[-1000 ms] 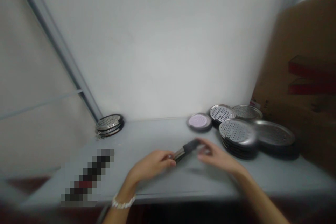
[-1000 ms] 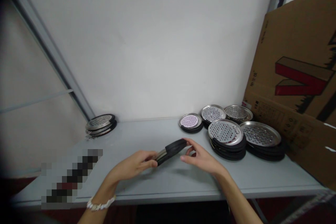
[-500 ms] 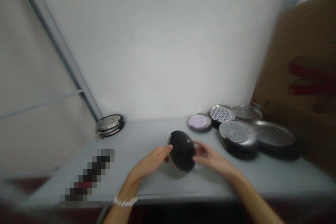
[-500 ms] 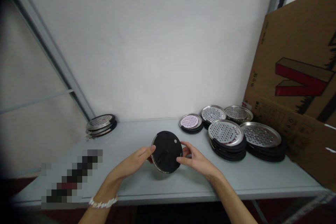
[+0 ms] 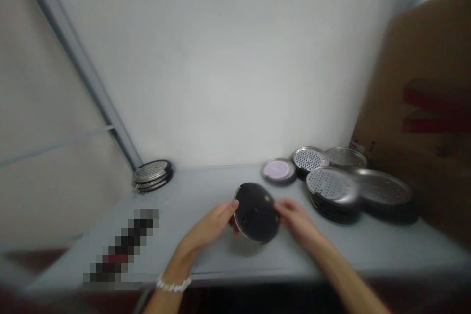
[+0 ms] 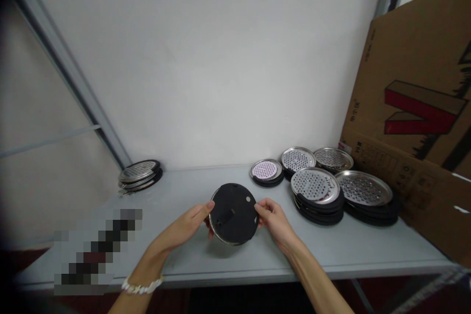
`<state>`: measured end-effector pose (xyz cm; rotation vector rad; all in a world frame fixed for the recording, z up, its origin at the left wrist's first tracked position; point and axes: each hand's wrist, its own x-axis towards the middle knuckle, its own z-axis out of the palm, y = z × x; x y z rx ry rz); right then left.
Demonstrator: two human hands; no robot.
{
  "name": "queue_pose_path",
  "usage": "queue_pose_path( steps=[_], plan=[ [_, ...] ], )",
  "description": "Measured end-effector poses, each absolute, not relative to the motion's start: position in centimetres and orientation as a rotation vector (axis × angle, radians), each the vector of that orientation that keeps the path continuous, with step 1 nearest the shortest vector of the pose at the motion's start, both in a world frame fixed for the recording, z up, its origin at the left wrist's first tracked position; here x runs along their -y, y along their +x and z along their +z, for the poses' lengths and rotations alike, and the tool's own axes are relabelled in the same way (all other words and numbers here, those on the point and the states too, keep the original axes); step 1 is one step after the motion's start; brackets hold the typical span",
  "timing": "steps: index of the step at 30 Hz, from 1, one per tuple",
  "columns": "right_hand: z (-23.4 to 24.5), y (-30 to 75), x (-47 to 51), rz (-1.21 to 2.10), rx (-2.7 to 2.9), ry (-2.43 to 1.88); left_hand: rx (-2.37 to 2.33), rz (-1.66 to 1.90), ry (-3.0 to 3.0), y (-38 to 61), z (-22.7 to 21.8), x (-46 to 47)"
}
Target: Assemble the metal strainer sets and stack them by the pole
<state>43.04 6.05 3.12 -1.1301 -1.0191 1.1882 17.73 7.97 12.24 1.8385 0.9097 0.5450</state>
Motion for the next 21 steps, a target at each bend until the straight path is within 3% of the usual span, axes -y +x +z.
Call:
queue_pose_path(
  steps=[7,14,21],
  plan=[
    [2.6,43.2,-6.4,1.171,0.952,-1.104,-0.886,0.441,1.817,18.8,11.2,-8.0],
    [2.6,44.6,-6.9,1.112,1.011,-1.147,-1.25,0.316,1.939,18.5,8.2,-9.9],
    [1.4,45.4,-7.7,1.006,1.116,-1.249,-1.392,0.189,2.035,19.0,8.0,-9.6]
  ],
)
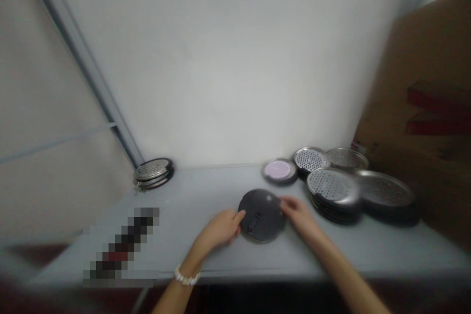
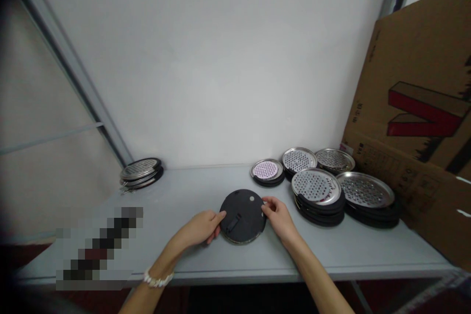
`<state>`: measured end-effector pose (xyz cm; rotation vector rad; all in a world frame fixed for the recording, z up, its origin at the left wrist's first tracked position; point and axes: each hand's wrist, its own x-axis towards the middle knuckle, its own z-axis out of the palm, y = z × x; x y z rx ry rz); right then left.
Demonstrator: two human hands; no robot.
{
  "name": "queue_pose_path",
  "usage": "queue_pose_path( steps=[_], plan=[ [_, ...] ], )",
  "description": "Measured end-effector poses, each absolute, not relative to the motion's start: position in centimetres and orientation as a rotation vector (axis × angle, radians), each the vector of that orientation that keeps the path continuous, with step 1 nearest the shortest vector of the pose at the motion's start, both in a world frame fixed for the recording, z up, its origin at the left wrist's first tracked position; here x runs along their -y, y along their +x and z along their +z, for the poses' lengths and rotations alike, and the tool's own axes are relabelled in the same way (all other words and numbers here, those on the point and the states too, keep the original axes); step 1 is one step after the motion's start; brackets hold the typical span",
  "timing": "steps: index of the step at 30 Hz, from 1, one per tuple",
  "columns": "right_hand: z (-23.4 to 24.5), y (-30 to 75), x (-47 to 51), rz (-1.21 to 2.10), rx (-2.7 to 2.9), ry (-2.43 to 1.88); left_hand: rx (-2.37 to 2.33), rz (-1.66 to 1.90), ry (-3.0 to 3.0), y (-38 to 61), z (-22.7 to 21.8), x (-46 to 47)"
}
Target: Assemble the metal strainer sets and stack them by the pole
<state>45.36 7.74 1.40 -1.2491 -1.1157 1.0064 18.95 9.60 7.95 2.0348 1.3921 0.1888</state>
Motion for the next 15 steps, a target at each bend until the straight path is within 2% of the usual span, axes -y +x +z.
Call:
queue_pose_path(
  steps=[15],
  plan=[
    [2.0,44.9,-6.9,0.815,1.345,-1.393,-1.306,0.172,2.179,17.1,10.2,-10.0]
  ],
)
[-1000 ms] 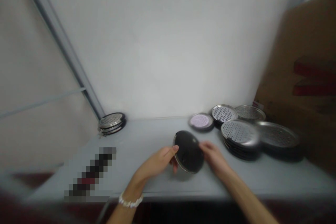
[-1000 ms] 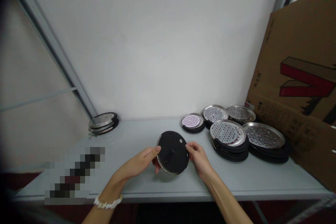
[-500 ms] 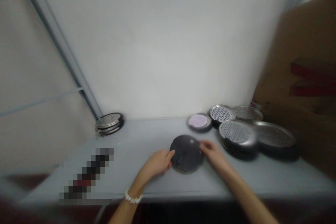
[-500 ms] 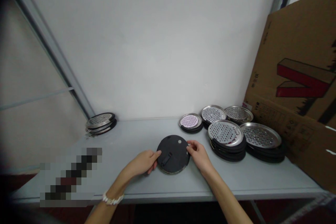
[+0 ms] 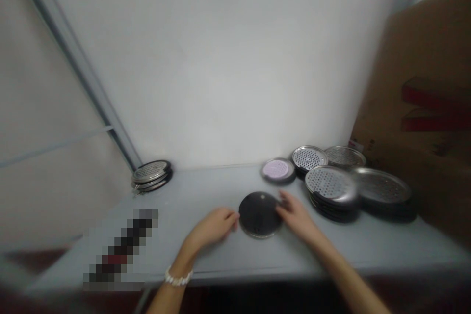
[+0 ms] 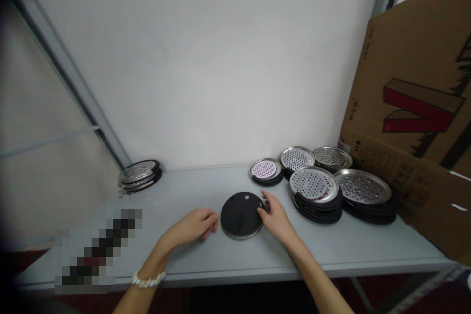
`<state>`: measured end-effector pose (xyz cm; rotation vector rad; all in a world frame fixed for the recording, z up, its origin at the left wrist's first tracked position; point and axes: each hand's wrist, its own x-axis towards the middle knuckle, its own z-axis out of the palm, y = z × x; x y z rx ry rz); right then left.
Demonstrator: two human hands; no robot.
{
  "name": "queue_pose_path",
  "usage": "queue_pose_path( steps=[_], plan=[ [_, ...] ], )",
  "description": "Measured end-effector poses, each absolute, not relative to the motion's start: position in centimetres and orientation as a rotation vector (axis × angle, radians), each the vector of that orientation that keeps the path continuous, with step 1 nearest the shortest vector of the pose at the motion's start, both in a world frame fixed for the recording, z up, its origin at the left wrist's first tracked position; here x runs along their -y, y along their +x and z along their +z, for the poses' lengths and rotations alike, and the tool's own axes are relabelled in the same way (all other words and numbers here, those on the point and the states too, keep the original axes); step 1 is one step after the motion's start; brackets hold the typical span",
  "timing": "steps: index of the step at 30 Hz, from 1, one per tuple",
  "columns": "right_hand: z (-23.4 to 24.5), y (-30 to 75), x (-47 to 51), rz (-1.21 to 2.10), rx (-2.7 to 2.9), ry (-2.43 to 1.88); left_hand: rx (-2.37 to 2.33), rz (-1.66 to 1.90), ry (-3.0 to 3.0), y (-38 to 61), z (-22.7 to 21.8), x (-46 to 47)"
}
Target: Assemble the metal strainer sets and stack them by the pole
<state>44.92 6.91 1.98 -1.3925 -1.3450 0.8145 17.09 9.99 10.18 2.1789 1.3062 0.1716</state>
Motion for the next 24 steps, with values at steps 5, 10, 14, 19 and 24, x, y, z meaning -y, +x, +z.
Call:
queue_pose_path(
  steps=[5,10,14,19,24],
  plan=[
    [3.5,44.6,-5.0,0.499,1.67,-1.659,-1.675,0.246,2.283,12.6,10.7,-12.4],
    [3.9,44.1,-4.8,0.411,1.753,-1.645,-1.739,0.164,2.273,10.4,9.8,-13.1],
    [3.6,43.9,-5.2,0.371,1.674,-1.571,-1.694,0.131,2.285,10.7,8.9,-13.2],
    [4.6,43.6,-4.9,0.357,1.546,-1.362,-1.703,0.131,2.27,12.1,8.5,-13.3],
    [6.0,43.1,-4.4,0.343,1.49,-1.29,-1.735,0.128,2.217,12.6,8.2,-13.2]
  ],
)
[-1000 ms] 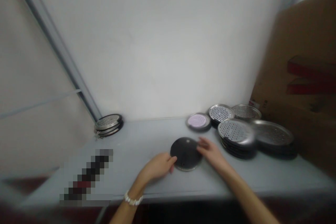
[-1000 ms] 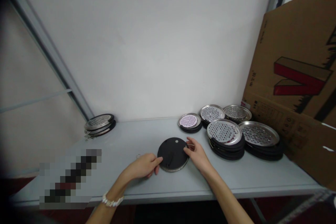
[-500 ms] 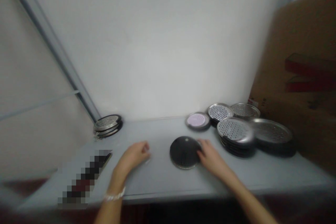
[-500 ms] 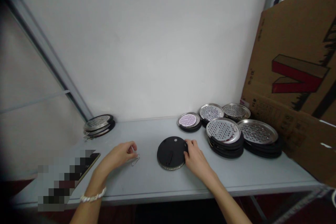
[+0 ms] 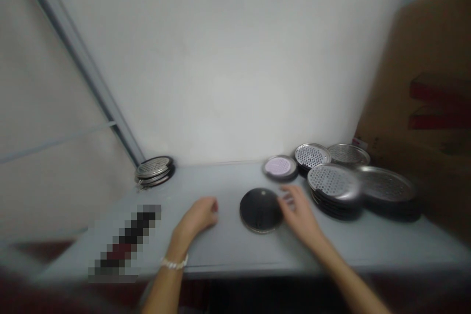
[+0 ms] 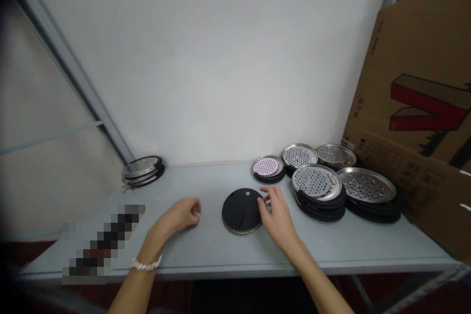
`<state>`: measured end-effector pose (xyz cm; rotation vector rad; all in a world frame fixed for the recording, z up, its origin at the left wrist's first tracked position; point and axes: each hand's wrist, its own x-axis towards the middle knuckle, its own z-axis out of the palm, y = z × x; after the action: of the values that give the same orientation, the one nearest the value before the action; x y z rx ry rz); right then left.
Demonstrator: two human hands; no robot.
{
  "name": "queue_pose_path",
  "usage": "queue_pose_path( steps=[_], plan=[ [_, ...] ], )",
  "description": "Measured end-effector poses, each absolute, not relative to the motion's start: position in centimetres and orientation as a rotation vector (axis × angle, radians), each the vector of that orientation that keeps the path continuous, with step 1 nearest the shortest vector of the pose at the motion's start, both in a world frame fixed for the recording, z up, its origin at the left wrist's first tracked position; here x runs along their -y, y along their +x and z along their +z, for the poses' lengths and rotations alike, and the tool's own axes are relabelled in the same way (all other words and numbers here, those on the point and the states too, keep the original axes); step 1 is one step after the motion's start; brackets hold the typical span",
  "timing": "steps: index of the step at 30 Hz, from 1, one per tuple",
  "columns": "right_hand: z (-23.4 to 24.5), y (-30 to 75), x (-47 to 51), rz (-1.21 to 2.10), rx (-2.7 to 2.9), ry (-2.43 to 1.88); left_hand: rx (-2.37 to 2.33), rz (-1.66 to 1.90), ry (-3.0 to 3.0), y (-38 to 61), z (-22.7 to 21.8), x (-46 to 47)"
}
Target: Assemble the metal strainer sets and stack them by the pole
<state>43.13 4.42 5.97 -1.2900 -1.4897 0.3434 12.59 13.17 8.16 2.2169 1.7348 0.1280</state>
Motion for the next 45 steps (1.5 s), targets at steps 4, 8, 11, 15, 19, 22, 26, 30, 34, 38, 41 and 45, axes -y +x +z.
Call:
queue_pose_path(
  steps=[4,8,11,15,19,22,26,30,34,38,41,45],
  plan=[
    [6.2,43.1,-4.3,0.367,1.466,-1.29,-1.717,0.109,2.193,12.5,8.3,-13.1],
    [6.3,43.1,-4.3,0.37,1.454,-1.283,-1.696,0.112,2.226,12.5,8.6,-12.9],
    [6.4,43.1,-4.3,0.374,1.455,-1.29,-1.69,0.126,2.267,12.5,8.6,-12.9],
    [6.5,43.1,-4.2,0.374,1.459,-1.291,-1.682,0.101,2.309,12.2,8.5,-13.0],
    [6.7,43.3,-4.1,0.373,1.458,-1.29,-1.721,0.035,2.312,11.9,8.5,-12.9],
    [6.8,43.3,-4.1,0.375,1.456,-1.29,-1.759,-0.006,2.304,11.9,8.7,-12.8],
    [7.0,43.0,-4.0,0.375,1.455,-1.277,-1.772,-0.03,2.321,12.2,8.8,-12.7],
    [6.9,42.9,-4.0,0.366,1.455,-1.264,-1.795,-0.048,2.353,12.6,8.8,-12.4],
    [6.6,42.7,-4.1,0.368,1.456,-1.254,-1.87,-0.06,2.392,13.8,8.6,-11.6],
    [6.3,42.4,-4.2,0.376,1.469,-1.249,-1.926,-0.041,2.405,15.1,8.5,-10.6],
    [6.4,42.5,-4.1,0.383,1.478,-1.242,-1.924,-0.024,2.398,15.3,8.9,-10.4],
    [6.7,42.4,-4.0,0.402,1.467,-1.236,-1.832,0.054,2.402,15.0,9.9,-10.5]
  ],
)
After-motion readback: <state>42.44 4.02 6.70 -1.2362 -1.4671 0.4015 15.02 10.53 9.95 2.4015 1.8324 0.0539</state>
